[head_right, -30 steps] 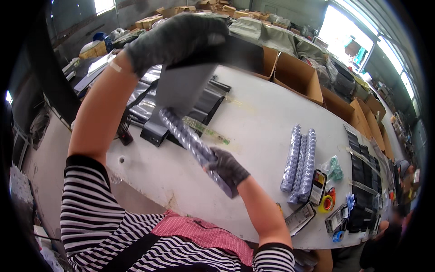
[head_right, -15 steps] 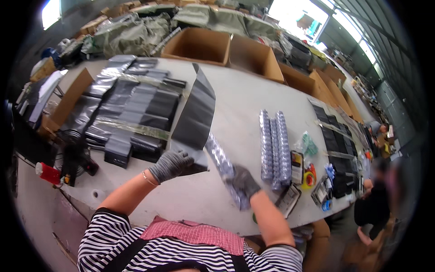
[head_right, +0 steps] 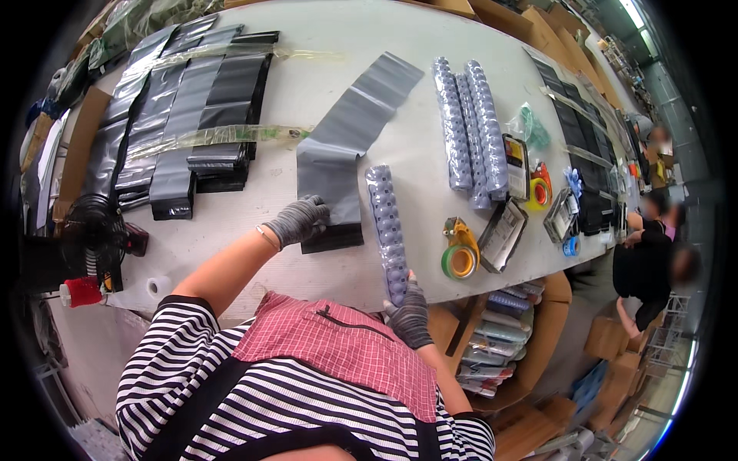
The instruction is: The person places items into plastic sleeves, attaches labels, and seals them using a handheld tape dispenser.
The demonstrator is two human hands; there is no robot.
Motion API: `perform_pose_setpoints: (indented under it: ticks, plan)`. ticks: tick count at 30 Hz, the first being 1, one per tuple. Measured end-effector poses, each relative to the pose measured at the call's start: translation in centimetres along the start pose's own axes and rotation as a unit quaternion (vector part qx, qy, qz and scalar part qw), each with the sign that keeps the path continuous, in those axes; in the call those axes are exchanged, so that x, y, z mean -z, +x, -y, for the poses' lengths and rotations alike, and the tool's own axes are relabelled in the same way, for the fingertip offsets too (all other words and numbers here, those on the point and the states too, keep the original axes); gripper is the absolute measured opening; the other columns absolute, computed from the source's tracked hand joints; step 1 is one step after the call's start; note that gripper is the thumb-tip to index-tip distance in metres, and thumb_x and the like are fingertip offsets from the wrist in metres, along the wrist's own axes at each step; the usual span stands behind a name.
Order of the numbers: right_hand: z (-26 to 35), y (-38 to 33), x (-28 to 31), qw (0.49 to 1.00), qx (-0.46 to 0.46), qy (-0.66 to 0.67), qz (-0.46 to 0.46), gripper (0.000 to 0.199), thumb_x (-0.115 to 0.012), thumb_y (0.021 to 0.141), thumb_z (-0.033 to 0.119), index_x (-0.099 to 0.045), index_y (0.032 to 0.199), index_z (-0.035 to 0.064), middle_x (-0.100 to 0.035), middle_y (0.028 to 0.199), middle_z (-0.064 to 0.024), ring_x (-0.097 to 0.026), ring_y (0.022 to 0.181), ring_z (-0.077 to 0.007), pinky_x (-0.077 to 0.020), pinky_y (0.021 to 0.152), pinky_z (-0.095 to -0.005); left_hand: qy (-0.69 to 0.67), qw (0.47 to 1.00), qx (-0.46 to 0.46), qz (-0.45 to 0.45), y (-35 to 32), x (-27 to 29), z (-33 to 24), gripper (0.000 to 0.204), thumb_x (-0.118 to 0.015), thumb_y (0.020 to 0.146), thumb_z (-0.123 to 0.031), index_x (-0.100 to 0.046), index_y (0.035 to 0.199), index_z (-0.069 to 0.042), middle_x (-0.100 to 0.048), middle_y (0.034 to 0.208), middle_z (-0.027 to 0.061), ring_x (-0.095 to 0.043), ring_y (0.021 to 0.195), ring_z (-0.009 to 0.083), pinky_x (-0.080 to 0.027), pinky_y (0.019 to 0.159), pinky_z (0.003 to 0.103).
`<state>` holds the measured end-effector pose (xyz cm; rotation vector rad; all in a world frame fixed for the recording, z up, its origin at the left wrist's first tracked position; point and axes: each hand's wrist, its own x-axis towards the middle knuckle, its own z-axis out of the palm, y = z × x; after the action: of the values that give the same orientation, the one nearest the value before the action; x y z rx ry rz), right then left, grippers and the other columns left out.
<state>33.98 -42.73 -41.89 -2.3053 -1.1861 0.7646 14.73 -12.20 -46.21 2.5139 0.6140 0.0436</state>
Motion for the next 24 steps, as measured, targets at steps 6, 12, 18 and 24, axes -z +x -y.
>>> perform_pose_setpoints:
  ticks: [6, 12, 18, 24]
  plan:
    - [-0.1, 1.9, -1.7, 0.997, -0.033, -0.042, -0.047, 0.090, -0.083, 0.068, 0.020, -0.037, 0.142, -0.0019, -0.059, 0.123, -0.0233, -0.059, 0.113, -0.0351, -0.0469, 0.097, -0.0404, 0.086, 0.996, 0.011, -0.010, 0.3, -0.6, -0.6, 0.017, -0.061, 0.087, -0.025, -0.068, 0.091, -0.010, -0.060, 0.102, 0.0134, -0.058, 0.103, 0.0357, -0.051, 0.085, 0.045]
    - [-1.2, 0.7, -0.1, 0.996, -0.058, 0.061, 0.009, 0.080, -0.084, 0.067, 0.025, -0.046, 0.132, -0.0023, -0.064, 0.112, -0.0209, -0.063, 0.104, -0.0342, -0.0486, 0.093, -0.0391, 0.110, 0.994, 0.019, 0.016, 0.7, -0.1, -2.2, 0.019, -0.059, 0.088, -0.026, -0.068, 0.088, -0.009, -0.061, 0.101, 0.0141, -0.059, 0.101, 0.0351, -0.052, 0.082, 0.046]
    - [-1.5, -3.2, -0.1, 0.991, 0.036, 0.122, 0.043, 0.065, -0.079, 0.066, 0.030, -0.056, 0.117, -0.0023, -0.065, 0.105, -0.0214, -0.064, 0.096, -0.0356, -0.0505, 0.085, -0.0431, 0.135, 0.990, 0.023, 0.015, 0.8, -1.3, -1.8, 0.018, -0.059, 0.087, -0.021, -0.070, 0.092, -0.008, -0.062, 0.102, 0.0152, -0.060, 0.102, 0.0353, -0.053, 0.082, 0.045]
    - [-10.2, -3.2, -7.7, 0.967, 0.025, 0.234, 0.102, 0.086, -0.084, 0.067, 0.035, -0.045, 0.134, -0.0001, -0.062, 0.113, -0.0216, -0.063, 0.098, -0.0349, -0.0501, 0.089, -0.0431, -0.091, 0.994, 0.063, 0.025, 1.5, -1.3, -0.7, 0.023, -0.062, 0.084, -0.020, -0.069, 0.100, -0.005, -0.070, 0.091, 0.0208, -0.067, 0.088, 0.0363, -0.052, 0.078, 0.040]
